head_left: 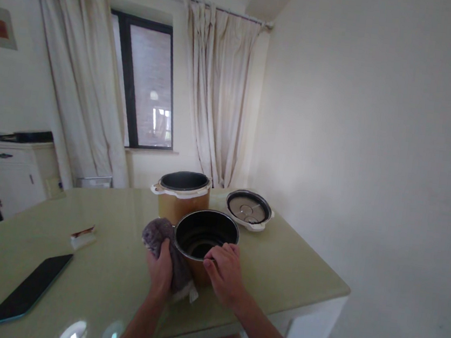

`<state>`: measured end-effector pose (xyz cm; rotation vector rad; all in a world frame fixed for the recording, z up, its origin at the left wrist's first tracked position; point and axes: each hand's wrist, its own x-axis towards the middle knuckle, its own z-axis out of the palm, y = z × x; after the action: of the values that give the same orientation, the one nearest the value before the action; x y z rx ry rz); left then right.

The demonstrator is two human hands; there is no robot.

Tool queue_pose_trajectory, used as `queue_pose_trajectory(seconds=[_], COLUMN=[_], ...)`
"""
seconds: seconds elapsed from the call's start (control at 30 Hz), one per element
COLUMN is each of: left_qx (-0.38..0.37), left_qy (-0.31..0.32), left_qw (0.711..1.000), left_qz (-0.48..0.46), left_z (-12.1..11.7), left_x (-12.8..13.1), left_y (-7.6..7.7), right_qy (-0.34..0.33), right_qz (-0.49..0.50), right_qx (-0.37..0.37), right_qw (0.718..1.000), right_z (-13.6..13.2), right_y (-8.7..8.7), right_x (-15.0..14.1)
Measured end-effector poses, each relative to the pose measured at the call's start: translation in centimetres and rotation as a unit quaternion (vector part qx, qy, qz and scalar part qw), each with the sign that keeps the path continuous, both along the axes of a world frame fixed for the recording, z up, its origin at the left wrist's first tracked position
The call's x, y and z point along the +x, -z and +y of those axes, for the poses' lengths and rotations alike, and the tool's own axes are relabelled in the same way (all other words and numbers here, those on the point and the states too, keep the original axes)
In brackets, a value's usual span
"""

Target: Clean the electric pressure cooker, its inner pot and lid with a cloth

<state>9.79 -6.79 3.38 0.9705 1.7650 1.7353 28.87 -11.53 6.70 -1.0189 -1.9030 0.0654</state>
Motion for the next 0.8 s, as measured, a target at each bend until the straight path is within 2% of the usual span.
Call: queue_pose_trajectory(seconds=[0.1,0.17,0.2,0.27,0.33,0.37,0.4,0.47,0.53,0.67,0.8], left_qx=[0.076,0.119,0.132,0.135,0.074,0.027,-0.016,-0.066,-0.065,-0.078,-0.087], left_qy=[-0.051,-0.034,0.001,0.145,0.292,0.325,0.338,0.324,0.321,0.371,0.392], left_qw=[0.995,0.987,0.979,0.941,0.875,0.849,0.833,0.822,0.814,0.790,0.798], left_qz=[0.027,0.105,0.154,0.275,0.380,0.415,0.439,0.464,0.480,0.481,0.450], left_z=[-0.9,-1.2,-1.2,-1.5,-1.7,-1.8,-1.9,-1.6,-0.9,1.3,2.9], left_x=[-0.1,-0.6,-0.8,-0.8,-0.1,0.4,0.9,1.6,1.7,0.5,-0.2], left_y=[-1.8,-3.8,-5.0,-7.1,-8.7,-9.1,-9.3,-9.1,-8.8,-8.9,-9.6], right_qy=[0.005,0.013,0.017,0.014,0.004,-0.001,-0.005,-0.008,-0.009,-0.003,-0.010], right_qz=[-0.023,-0.047,-0.055,-0.065,-0.071,-0.070,-0.066,-0.051,-0.043,-0.087,-0.103], right_qx=[0.008,0.011,0.013,0.018,0.031,0.040,0.050,0.065,0.072,0.110,0.114], right_qw=[1.000,0.999,0.998,0.998,0.997,0.997,0.997,0.997,0.996,0.990,0.988], right_z=[-0.1,-0.1,-0.1,0.0,0.1,0.1,0.1,0.1,0.2,0.2,-0.2], right_y=[0.4,0.7,0.9,1.4,1.8,2.1,2.3,2.7,3.1,3.5,3.5], right_x=[-0.1,-0.1,-0.2,-0.3,-0.5,-0.5,-0.5,-0.3,-0.1,0.3,0.0])
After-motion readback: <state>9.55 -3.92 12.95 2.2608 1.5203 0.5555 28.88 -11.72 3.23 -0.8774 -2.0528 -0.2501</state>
